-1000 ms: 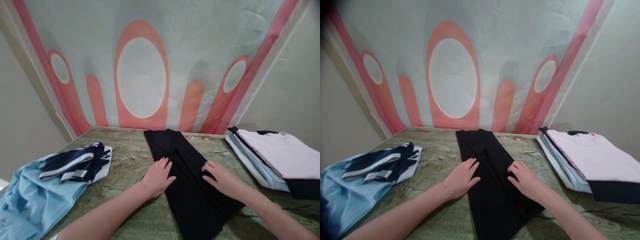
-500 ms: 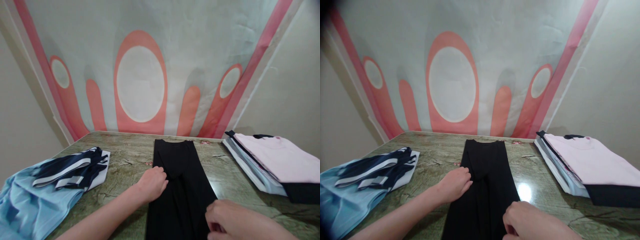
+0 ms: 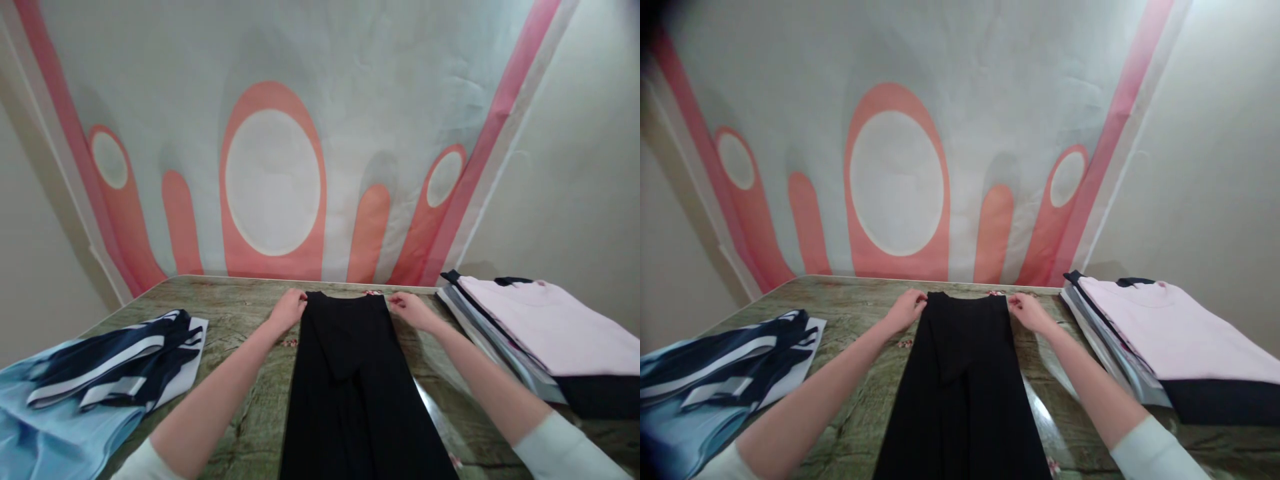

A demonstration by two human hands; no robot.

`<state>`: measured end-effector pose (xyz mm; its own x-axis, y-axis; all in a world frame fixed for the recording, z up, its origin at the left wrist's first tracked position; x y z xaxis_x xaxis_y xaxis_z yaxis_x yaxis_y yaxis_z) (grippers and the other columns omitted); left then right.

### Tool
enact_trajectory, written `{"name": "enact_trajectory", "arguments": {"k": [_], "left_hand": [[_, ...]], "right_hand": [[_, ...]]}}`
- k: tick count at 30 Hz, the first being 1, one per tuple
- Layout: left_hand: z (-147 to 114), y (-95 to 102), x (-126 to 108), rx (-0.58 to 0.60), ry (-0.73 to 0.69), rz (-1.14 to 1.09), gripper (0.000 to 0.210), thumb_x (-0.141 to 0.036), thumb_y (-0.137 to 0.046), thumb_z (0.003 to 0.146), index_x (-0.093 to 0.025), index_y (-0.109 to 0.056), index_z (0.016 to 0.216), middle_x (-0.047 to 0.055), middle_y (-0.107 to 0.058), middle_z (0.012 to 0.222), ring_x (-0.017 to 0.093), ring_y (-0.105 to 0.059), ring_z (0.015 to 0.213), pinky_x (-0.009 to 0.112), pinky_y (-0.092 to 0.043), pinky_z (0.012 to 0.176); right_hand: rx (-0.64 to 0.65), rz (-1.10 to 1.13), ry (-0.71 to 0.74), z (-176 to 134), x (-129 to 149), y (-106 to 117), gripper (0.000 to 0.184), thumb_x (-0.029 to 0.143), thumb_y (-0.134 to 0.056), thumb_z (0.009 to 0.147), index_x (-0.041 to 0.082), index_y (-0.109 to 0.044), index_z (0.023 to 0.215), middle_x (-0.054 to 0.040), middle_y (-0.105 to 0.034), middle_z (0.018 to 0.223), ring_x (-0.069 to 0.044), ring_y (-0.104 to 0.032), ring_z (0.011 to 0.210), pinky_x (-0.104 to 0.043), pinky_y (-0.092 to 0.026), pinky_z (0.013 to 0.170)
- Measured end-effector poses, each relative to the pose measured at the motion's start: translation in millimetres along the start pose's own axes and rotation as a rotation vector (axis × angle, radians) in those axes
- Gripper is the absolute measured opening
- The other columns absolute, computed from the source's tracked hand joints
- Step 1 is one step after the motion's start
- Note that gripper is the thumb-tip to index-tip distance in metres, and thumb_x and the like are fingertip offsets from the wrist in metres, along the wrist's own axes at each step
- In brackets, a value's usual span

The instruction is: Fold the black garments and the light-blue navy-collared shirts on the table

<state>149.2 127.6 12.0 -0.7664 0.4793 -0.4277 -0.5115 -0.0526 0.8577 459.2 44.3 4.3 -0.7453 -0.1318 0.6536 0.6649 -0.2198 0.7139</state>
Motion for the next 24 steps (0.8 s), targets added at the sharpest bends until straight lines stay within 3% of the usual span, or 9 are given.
{"name": "enact_trajectory", "arguments": {"k": [5, 9, 13, 18, 24], "left_hand": [[36.9, -19.6, 37.5, -0.059, 0.15, -0.037, 0.016, -0.024, -0.053, 0.082, -0.014, -0.061, 0.092, 0.008, -0.065, 0.09, 0.019, -0.06, 0.085, 0.027, -0.044, 0.077], [46.0, -28.1, 48.0, -0.081, 0.196, -0.081, 0.026, -0.037, -0.055, 0.082, -0.015, -0.061, 0.094, 0.007, -0.067, 0.09, 0.018, -0.062, 0.085, 0.025, -0.044, 0.072], [52.6, -33.9, 50.5, -0.071, 0.197, -0.12, 0.041, -0.047, -0.064, 0.071, -0.016, -0.061, 0.098, 0.005, -0.067, 0.083, 0.02, -0.063, 0.079, 0.025, -0.045, 0.066], [57.1, -37.5, 49.0, -0.075, 0.155, -0.18, 0.03, -0.031, -0.068, 0.071, -0.018, -0.061, 0.097, 0.002, -0.066, 0.079, 0.015, -0.063, 0.073, 0.022, -0.045, 0.064], [54.8, -33.6, 44.3, -0.179, 0.111, -0.185, 0.011, -0.017, -0.061, 0.076, -0.016, -0.061, 0.086, 0.004, -0.066, 0.084, 0.015, -0.062, 0.079, 0.024, -0.046, 0.072]], "right_hand": [[-0.054, 0.074, -0.008, 42.1, -36.9, -20.2, 0.027, 0.033, -0.049, 0.079, 0.016, -0.062, 0.096, -0.0069, -0.066, 0.092, -0.019, -0.06, 0.08, -0.032, -0.046, 0.074], [0.008, 0.074, 0.051, 47.9, -44.2, -30.6, 0.031, 0.042, -0.049, 0.08, 0.017, -0.063, 0.091, -0.0058, -0.066, 0.091, -0.021, -0.058, 0.084, -0.035, -0.045, 0.079], [0.056, 0.123, 0.112, 46.8, -45.0, -30.0, 0.033, 0.044, -0.049, 0.081, 0.018, -0.061, 0.097, -0.0059, -0.064, 0.095, -0.019, -0.057, 0.082, -0.032, -0.045, 0.076], [0.068, -0.023, 0.119, 46.8, -47.6, -32.3, 0.029, 0.044, -0.049, 0.079, 0.018, -0.062, 0.084, -0.0035, -0.063, 0.082, -0.017, -0.054, 0.07, -0.03, -0.043, 0.066], [-0.085, -0.093, 0.068, 52.5, -58.6, -33.3, 0.017, 0.033, -0.049, 0.078, 0.018, -0.057, 0.075, -0.0021, -0.062, 0.071, -0.017, -0.055, 0.065, -0.027, -0.041, 0.061]]}}
Point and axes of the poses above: each hand's wrist, its own z-axis towards the middle knuckle, its own y-axis out of the back of the hand, x = y × z, the point moved 6 cm from there along z, towards the middle knuckle
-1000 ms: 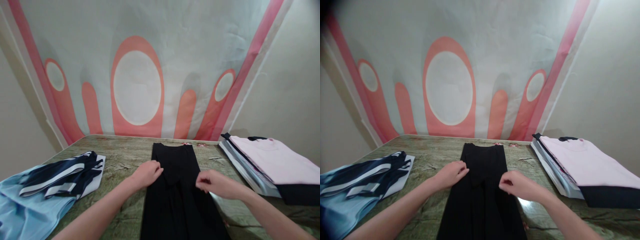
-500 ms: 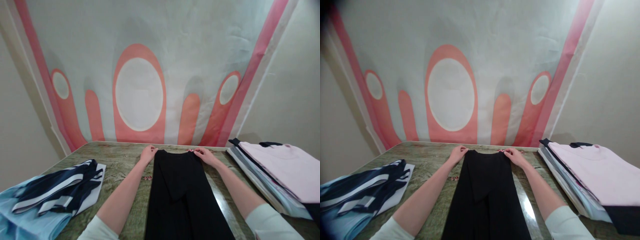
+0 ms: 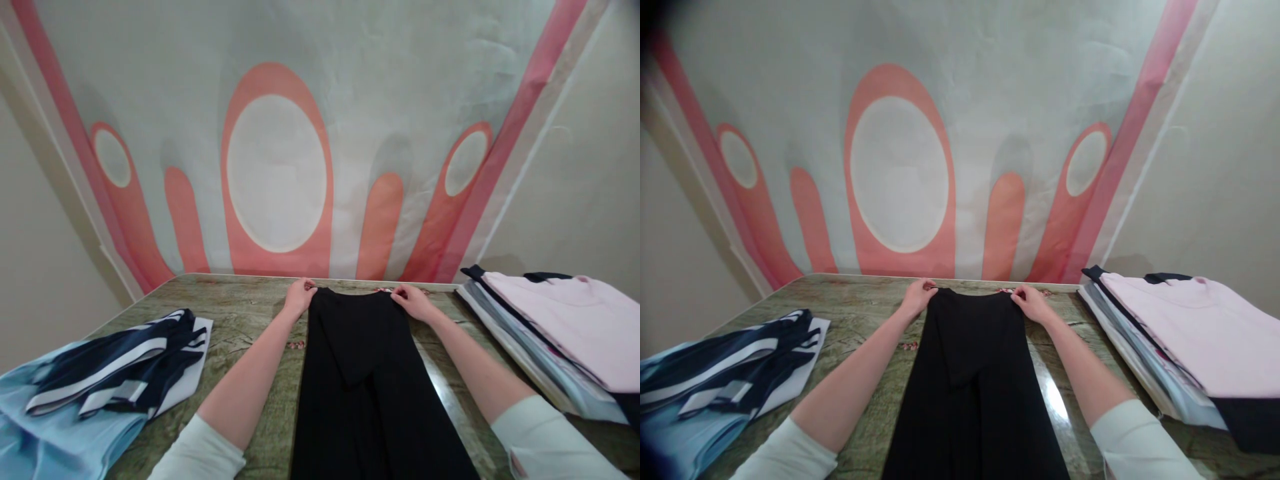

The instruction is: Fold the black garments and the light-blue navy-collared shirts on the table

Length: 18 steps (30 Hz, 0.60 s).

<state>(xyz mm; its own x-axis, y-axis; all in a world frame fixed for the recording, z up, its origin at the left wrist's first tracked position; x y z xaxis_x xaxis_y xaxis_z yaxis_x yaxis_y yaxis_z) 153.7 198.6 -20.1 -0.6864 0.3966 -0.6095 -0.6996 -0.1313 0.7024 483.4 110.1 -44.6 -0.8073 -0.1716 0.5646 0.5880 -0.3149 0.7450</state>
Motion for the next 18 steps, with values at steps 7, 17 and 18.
{"name": "enact_trajectory", "arguments": {"k": [7, 17, 18], "left_hand": [[-9.0, -1.4, -9.9, -0.043, -0.119, 0.035, 0.01, -0.016, -0.055, 0.08, -0.017, -0.059, 0.089, 0.004, -0.063, 0.088, 0.017, -0.06, 0.082, 0.029, -0.046, 0.079], [-56.6, -5.3, -104.8, 0.201, -0.468, 0.187, 0.024, -0.031, -0.041, 0.09, -0.019, -0.055, 0.106, 0.007, -0.058, 0.111, 0.02, -0.051, 0.108, 0.035, -0.036, 0.094], [-68.2, -12.8, -119.4, 0.296, -0.529, 0.188, 0.029, -0.034, -0.038, 0.091, -0.02, -0.054, 0.11, 0.007, -0.057, 0.116, 0.02, -0.049, 0.112, 0.036, -0.034, 0.096]], "right_hand": [[-0.112, -0.033, -0.07, -1.6, -5.8, -3.4, 0.009, 0.024, -0.049, 0.076, 0.02, -0.056, 0.081, -0.0032, -0.063, 0.076, -0.018, -0.058, 0.071, -0.029, -0.043, 0.068], [-0.161, -0.154, -0.268, -9.7, -4.4, 9.2, 0.04, 0.045, -0.052, 0.078, 0.013, -0.052, 0.102, -0.011, -0.065, 0.081, -0.024, -0.061, 0.079, -0.035, -0.044, 0.071], [-0.138, -0.192, -0.291, -11.0, -3.3, 9.4, 0.044, 0.049, -0.052, 0.077, 0.013, -0.052, 0.103, -0.0112, -0.065, 0.08, -0.026, -0.061, 0.079, -0.035, -0.044, 0.071]]}}
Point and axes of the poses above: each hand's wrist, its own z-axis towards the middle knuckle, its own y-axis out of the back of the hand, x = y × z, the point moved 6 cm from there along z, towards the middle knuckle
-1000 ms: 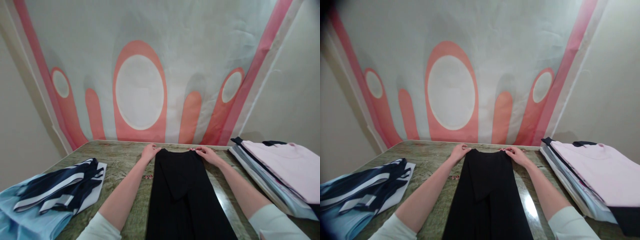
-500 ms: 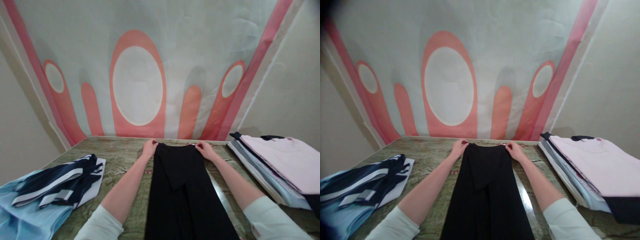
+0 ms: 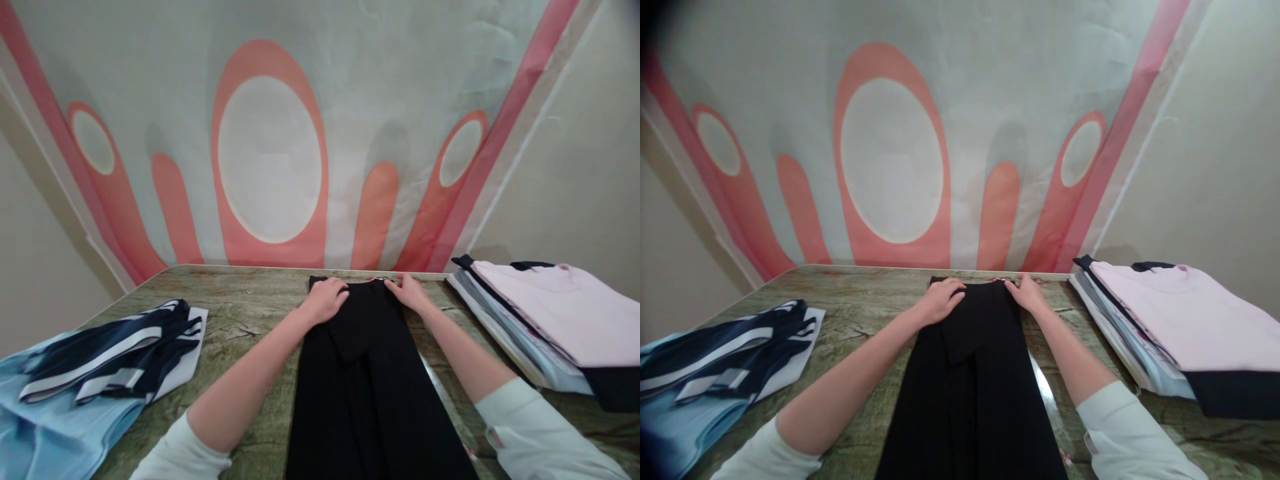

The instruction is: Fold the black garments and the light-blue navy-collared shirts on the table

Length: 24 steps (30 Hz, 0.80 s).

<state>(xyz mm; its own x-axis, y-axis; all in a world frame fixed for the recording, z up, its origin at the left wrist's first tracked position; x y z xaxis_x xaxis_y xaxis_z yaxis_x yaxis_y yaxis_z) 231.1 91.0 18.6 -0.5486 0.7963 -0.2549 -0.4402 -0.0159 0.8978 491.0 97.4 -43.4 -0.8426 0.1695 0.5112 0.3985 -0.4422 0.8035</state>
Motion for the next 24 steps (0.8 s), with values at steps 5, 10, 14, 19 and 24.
{"name": "enact_trajectory", "arguments": {"k": [5, 10, 14, 19, 24], "left_hand": [[-14.4, -31.1, -58.3, 0.305, -0.135, -0.06, 0.052, -0.053, -0.025, 0.091, -0.025, -0.037, 0.133, 0.006, -0.032, 0.142, 0.022, -0.023, 0.132, 0.043, -0.015, 0.106], [-19.8, -40.1, -56.7, 0.312, -0.142, -0.04, 0.056, -0.057, -0.028, 0.088, -0.028, -0.033, 0.136, 0.004, -0.027, 0.144, 0.024, -0.02, 0.133, 0.047, -0.011, 0.106], [-15.8, -40.0, -49.0, 0.289, -0.163, -0.011, 0.056, -0.058, -0.027, 0.088, -0.029, -0.034, 0.135, 0.004, -0.028, 0.144, 0.024, -0.021, 0.133, 0.045, -0.012, 0.106], [-12.7, -37.5, -31.3, 0.218, -0.089, 0.032, 0.054, -0.052, -0.022, 0.091, -0.023, -0.035, 0.135, 0.005, -0.028, 0.144, 0.02, -0.02, 0.133, 0.037, -0.012, 0.107], [-13.6, -37.5, -5.5, 0.215, 0.002, 0.07, 0.06, -0.053, -0.026, 0.09, -0.017, -0.028, 0.138, 0.008, -0.025, 0.145, 0.021, -0.019, 0.134, 0.037, -0.012, 0.107]], "right_hand": [[0.049, -0.118, 0.051, -8.5, 11.7, -4.2, 0.039, 0.04, -0.054, 0.078, 0.016, -0.048, 0.109, -0.0104, -0.066, 0.084, -0.025, -0.061, 0.081, -0.033, -0.043, 0.07], [-0.026, -0.135, 0.038, -12.5, 14.6, -4.8, 0.031, 0.029, -0.047, 0.084, 0.019, -0.044, 0.114, -0.0127, -0.063, 0.099, -0.026, -0.06, 0.089, -0.035, -0.042, 0.073], [-0.089, -0.139, 0.066, -14.6, 19.5, 4.8, 0.028, 0.026, -0.045, 0.084, 0.018, -0.048, 0.111, -0.0132, -0.059, 0.105, -0.026, -0.057, 0.095, -0.036, -0.042, 0.08], [-0.128, -0.11, 0.265, -21.6, 44.7, 13.8, 0.032, 0.027, -0.037, 0.088, 0.016, -0.051, 0.114, -0.0134, -0.054, 0.114, -0.025, -0.049, 0.109, -0.038, -0.036, 0.094], [0.204, -0.124, 0.512, -31.9, 65.6, -15.6, 0.047, 0.044, -0.033, 0.089, 0.018, -0.047, 0.126, -0.0089, -0.043, 0.135, -0.022, -0.034, 0.126, -0.038, -0.025, 0.105]]}}
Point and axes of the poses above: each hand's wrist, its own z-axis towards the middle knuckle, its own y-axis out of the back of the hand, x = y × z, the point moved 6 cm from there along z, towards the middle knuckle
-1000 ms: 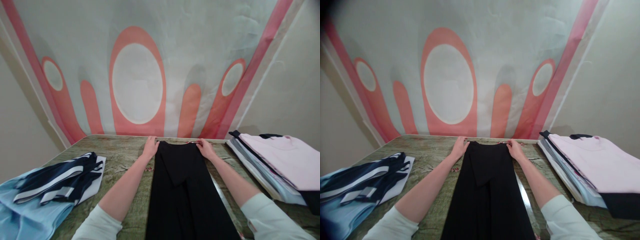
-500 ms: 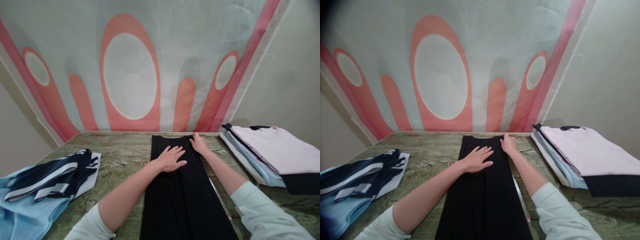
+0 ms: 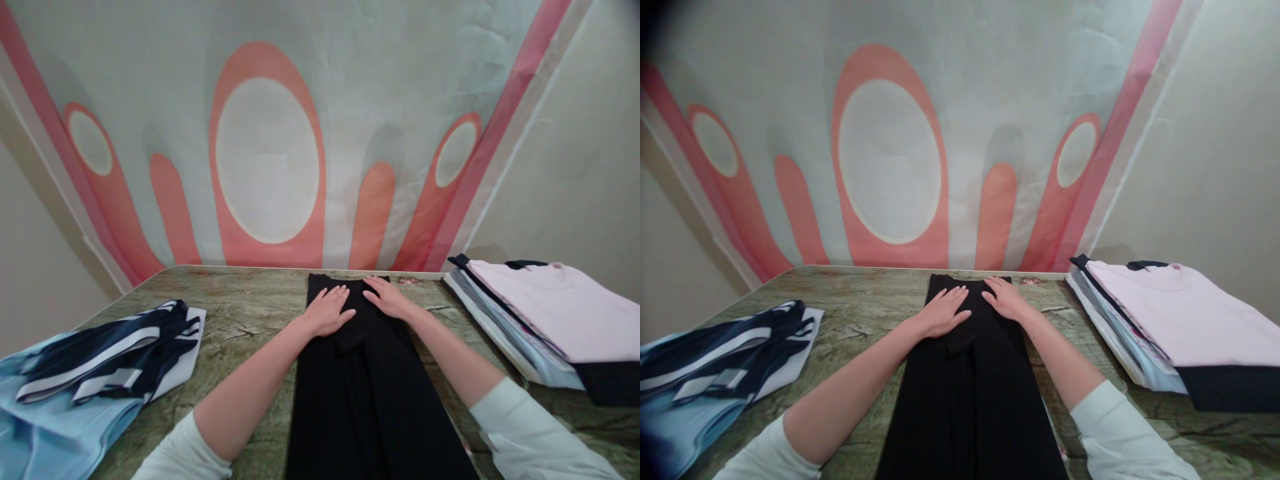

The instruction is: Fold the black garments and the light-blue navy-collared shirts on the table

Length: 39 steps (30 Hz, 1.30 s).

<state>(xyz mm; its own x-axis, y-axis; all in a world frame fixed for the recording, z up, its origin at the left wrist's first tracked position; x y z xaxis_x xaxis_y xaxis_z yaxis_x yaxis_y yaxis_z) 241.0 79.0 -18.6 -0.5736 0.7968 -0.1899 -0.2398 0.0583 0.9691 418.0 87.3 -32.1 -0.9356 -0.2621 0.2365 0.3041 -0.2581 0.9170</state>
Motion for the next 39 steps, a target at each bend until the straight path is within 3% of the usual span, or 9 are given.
{"name": "enact_trajectory", "arguments": {"k": [3, 6, 15, 19, 22, 25, 31, 36, 39], "left_hand": [[0.4, -2.6, 9.2, 0.028, 0.022, -0.01, 0.061, -0.056, -0.025, 0.089, -0.02, -0.03, 0.138, 0.006, -0.024, 0.145, 0.021, -0.017, 0.134, 0.037, -0.012, 0.107], [1.9, -3.0, 19.7, 0.004, 0.072, -0.024, 0.062, -0.057, -0.024, 0.089, -0.019, -0.03, 0.138, 0.007, -0.025, 0.145, 0.021, -0.017, 0.134, 0.036, -0.013, 0.107], [-1.3, -2.6, 76.3, -0.067, 0.309, -0.024, 0.062, -0.057, -0.024, 0.089, -0.019, -0.031, 0.137, 0.009, -0.022, 0.146, 0.022, -0.018, 0.134, 0.039, -0.014, 0.107], [-5.1, -0.2, 87.6, -0.085, 0.37, 0.0, 0.064, -0.056, -0.025, 0.088, -0.014, -0.033, 0.136, 0.012, -0.023, 0.145, 0.026, -0.02, 0.133, 0.043, -0.014, 0.107], [-7.0, 12.1, 77.6, -0.162, 0.378, 0.051, 0.058, -0.05, -0.028, 0.09, -0.014, -0.033, 0.135, 0.011, -0.025, 0.144, 0.025, -0.018, 0.134, 0.043, -0.009, 0.108], [-6.3, 27.6, 47.2, -0.245, 0.279, 0.106, 0.053, -0.042, -0.029, 0.091, -0.015, -0.032, 0.136, 0.009, -0.022, 0.146, 0.023, -0.015, 0.135, 0.04, -0.004, 0.109], [-5.5, 7.5, -12.3, -0.021, 0.051, 0.026, 0.053, -0.048, -0.024, 0.091, -0.02, -0.034, 0.135, 0.006, -0.025, 0.145, 0.023, -0.02, 0.133, 0.042, -0.012, 0.107], [-3.7, -8.2, -9.9, -0.017, 0.008, -0.004, 0.054, -0.053, -0.023, 0.09, -0.025, -0.032, 0.137, 0.002, -0.025, 0.145, 0.023, -0.018, 0.134, 0.042, -0.011, 0.107], [3.7, -9.6, -1.1, -0.019, 0.019, -0.001, 0.053, -0.053, -0.023, 0.09, -0.028, -0.032, 0.136, 0.001, -0.025, 0.145, 0.022, -0.017, 0.134, 0.041, -0.011, 0.107]], "right_hand": [[0.151, -0.011, -0.078, -2.7, -8.4, -13.2, 0.058, 0.057, -0.025, 0.087, 0.025, -0.036, 0.135, -0.0048, -0.027, 0.145, -0.024, -0.02, 0.133, -0.046, -0.019, 0.106], [0.183, -0.001, -0.146, -5.6, -17.3, -15.5, 0.063, 0.062, -0.02, 0.086, 0.028, -0.027, 0.139, -0.0029, -0.02, 0.147, -0.023, -0.015, 0.135, -0.048, -0.016, 0.107], [0.13, -0.002, -0.182, -6.9, -18.6, -16.6, 0.064, 0.061, -0.02, 0.087, 0.026, -0.024, 0.14, -0.0043, -0.023, 0.146, -0.023, -0.017, 0.134, -0.049, -0.015, 0.107], [0.048, -0.048, -0.208, -8.9, -19.5, -7.4, 0.064, 0.058, -0.02, 0.088, 0.022, -0.029, 0.139, -0.0075, -0.027, 0.144, -0.024, -0.02, 0.134, -0.051, -0.012, 0.107], [-0.005, -0.051, -0.159, -11.7, -12.6, 1.6, 0.063, 0.058, -0.022, 0.088, 0.02, -0.031, 0.138, -0.0082, -0.027, 0.145, -0.024, -0.02, 0.134, -0.049, -0.012, 0.108], [0.034, -0.003, -0.102, -15.3, -0.6, 0.3, 0.064, 0.057, -0.023, 0.088, 0.02, -0.029, 0.139, -0.0074, -0.025, 0.145, -0.024, -0.019, 0.134, -0.047, -0.017, 0.108], [0.167, 0.014, -0.023, -22.7, 19.4, -16.5, 0.062, 0.059, -0.025, 0.087, 0.024, -0.033, 0.137, -0.0036, -0.026, 0.145, -0.023, -0.019, 0.134, -0.045, -0.018, 0.107], [0.163, -0.017, -0.068, -22.6, 12.7, -13.3, 0.058, 0.057, -0.025, 0.088, 0.027, -0.032, 0.137, -0.0013, -0.027, 0.145, -0.022, -0.02, 0.134, -0.045, -0.018, 0.108], [0.031, -0.06, -0.127, -19.5, 8.2, -0.7, 0.054, 0.05, -0.028, 0.089, 0.02, -0.04, 0.133, -0.0058, -0.032, 0.143, -0.023, -0.024, 0.132, -0.045, -0.018, 0.107]]}}
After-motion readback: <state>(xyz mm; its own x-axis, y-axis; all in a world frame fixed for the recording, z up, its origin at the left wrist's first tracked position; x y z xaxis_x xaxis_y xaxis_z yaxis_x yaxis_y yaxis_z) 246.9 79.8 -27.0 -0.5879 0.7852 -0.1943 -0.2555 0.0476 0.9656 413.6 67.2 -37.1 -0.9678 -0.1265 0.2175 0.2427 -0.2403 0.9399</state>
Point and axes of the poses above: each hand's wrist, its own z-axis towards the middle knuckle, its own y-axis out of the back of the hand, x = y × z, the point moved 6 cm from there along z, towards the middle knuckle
